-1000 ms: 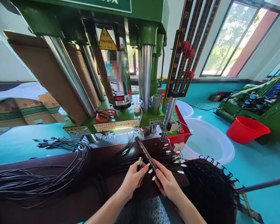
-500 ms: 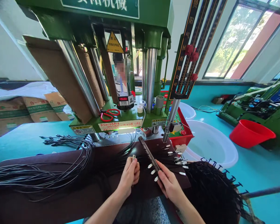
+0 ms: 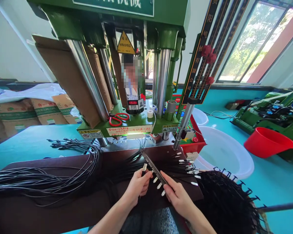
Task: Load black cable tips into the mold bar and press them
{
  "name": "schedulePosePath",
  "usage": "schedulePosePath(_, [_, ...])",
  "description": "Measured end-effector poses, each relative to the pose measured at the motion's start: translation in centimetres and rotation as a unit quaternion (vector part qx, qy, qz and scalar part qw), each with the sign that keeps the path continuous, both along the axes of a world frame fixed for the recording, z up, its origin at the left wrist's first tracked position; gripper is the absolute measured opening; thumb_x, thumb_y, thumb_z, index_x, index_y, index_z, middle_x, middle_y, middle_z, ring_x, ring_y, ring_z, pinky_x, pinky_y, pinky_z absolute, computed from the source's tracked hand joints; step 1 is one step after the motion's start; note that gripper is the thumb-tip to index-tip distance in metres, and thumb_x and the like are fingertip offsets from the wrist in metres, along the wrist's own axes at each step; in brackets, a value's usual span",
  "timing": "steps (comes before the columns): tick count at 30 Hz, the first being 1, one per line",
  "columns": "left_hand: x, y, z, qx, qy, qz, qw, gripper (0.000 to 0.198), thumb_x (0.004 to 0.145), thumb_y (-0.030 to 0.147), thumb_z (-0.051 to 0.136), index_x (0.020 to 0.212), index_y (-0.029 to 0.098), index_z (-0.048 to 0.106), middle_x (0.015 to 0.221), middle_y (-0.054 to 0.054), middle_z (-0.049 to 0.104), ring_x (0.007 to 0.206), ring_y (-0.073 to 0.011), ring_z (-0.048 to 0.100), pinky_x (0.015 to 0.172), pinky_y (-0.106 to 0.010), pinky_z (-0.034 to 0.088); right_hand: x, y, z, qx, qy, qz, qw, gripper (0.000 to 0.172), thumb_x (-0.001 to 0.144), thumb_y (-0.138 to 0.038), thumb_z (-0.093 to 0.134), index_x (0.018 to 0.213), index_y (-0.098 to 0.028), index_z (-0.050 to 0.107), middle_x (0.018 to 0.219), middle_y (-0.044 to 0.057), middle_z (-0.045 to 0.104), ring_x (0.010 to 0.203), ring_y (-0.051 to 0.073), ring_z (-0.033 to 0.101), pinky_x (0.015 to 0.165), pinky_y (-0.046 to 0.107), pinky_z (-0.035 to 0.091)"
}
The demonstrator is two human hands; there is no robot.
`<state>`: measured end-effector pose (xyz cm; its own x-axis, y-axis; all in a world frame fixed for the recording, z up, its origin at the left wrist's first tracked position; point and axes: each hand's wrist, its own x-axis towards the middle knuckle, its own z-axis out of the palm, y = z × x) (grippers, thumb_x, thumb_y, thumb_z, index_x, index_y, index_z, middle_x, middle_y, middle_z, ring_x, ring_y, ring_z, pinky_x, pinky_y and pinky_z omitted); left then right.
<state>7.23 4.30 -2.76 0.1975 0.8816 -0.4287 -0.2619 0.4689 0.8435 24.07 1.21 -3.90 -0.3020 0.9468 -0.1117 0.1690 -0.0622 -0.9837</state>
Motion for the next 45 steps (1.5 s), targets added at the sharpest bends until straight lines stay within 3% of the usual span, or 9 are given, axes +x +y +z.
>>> schedulePosePath(2, [0.0,0.0,-0.2,0.007,0.001,-0.006,1.000,0.044,0.058,0.059,0.060,0.066,0.020,0.041,0.036,0.015,0.023,0.029,-0.0014,0.015,0.028,-0.015,0.009,-0.1,0.0,0.0,0.024,-0.028,0.010,0.999,0.049,0.086,-0.043,0.044,0.131,-0.023,0.039,0.053,-0.006,0.037,0.046,0.006,0.032,0.040,0.018,0.023])
schedulePosePath(5, [-0.1,0.0,0.0,0.058,0.018,0.010,0.998,0.041,0.064,0.057,0.057,0.066,0.019,0.043,0.040,0.012,0.031,0.032,-0.0022,0.024,0.029,-0.015,0.019,-0.2,-0.1,0.0,-0.018,0.000,-0.020,1.000,0.054,0.083,-0.050,0.044,0.129,-0.021,0.040,0.056,-0.005,0.042,0.042,0.005,0.030,0.034,0.017,0.020])
schedulePosePath(8, [-0.8,-0.1,0.4,0.136,0.035,0.084,0.987,0.039,0.071,0.055,0.051,0.068,0.017,0.047,0.051,0.006,0.044,0.043,-0.0035,0.039,0.036,-0.014,0.031,0.0,-0.1,0.0,-0.056,0.034,-0.046,0.997,0.063,0.079,-0.056,0.045,0.130,-0.019,0.039,0.052,-0.005,0.043,0.034,0.003,0.026,0.028,0.015,0.018])
schedulePosePath(12, [-1.9,-0.2,0.4,0.093,0.017,0.157,0.983,0.038,0.075,0.061,0.040,0.076,0.022,0.040,0.040,0.013,0.025,0.030,-0.0029,0.016,0.028,-0.013,0.013,0.4,0.0,0.1,-0.080,0.026,-0.042,0.996,0.061,0.080,-0.055,0.045,0.131,-0.023,0.036,0.049,-0.007,0.041,0.032,0.003,0.026,0.027,0.014,0.021])
schedulePosePath(16, [-1.5,-0.2,-0.5,0.088,0.009,0.114,0.990,0.040,0.071,0.060,0.047,0.068,0.024,0.031,0.037,0.014,0.024,0.028,-0.0026,0.013,0.027,-0.014,0.009,0.5,0.1,0.1,-0.092,0.027,-0.020,0.995,0.054,0.081,-0.052,0.046,0.128,-0.025,0.041,0.064,-0.003,0.054,0.036,0.002,0.030,0.030,0.014,0.021])
schedulePosePath(20, [-1.0,-0.1,-0.9,0.091,0.012,0.061,0.994,0.040,0.064,0.054,0.059,0.063,0.021,0.036,0.035,0.014,0.025,0.029,-0.0005,0.014,0.030,-0.015,0.010,0.6,0.0,0.2,-0.080,0.022,0.008,0.996,0.054,0.082,-0.051,0.046,0.128,-0.024,0.040,0.061,-0.003,0.051,0.036,0.003,0.030,0.030,0.015,0.021])
schedulePosePath(32, [-1.5,0.1,-0.6,0.075,0.024,0.073,0.994,0.038,0.060,0.049,0.064,0.059,0.019,0.040,0.035,0.013,0.025,0.030,-0.0004,0.015,0.032,-0.017,0.010,0.3,0.1,0.5,-0.041,-0.012,0.046,0.998,0.053,0.084,-0.047,0.045,0.131,-0.022,0.039,0.052,-0.006,0.038,0.042,0.006,0.029,0.038,0.019,0.019])
schedulePosePath(38, [-2.2,0.1,0.3,0.088,0.029,0.065,0.994,0.042,0.069,0.059,0.047,0.057,0.021,0.034,0.038,0.011,0.027,0.030,-0.0019,0.018,0.031,-0.017,0.010,0.6,0.0,0.7,-0.074,0.021,0.020,0.997,0.055,0.083,-0.050,0.044,0.129,-0.021,0.040,0.055,-0.006,0.040,0.037,0.004,0.026,0.031,0.016,0.017])
schedulePosePath(45, [-3.8,0.0,1.2,-0.009,-0.103,-0.119,0.988,0.040,0.073,0.050,0.043,0.052,0.021,0.025,0.034,0.011,0.019,0.027,-0.0018,0.010,0.033,-0.019,0.001,1.1,0.2,1.1,-0.082,0.033,0.053,0.995,0.049,0.084,-0.046,0.045,0.128,-0.024,0.043,0.060,-0.004,0.045,0.036,0.002,0.028,0.028,0.012,0.021])
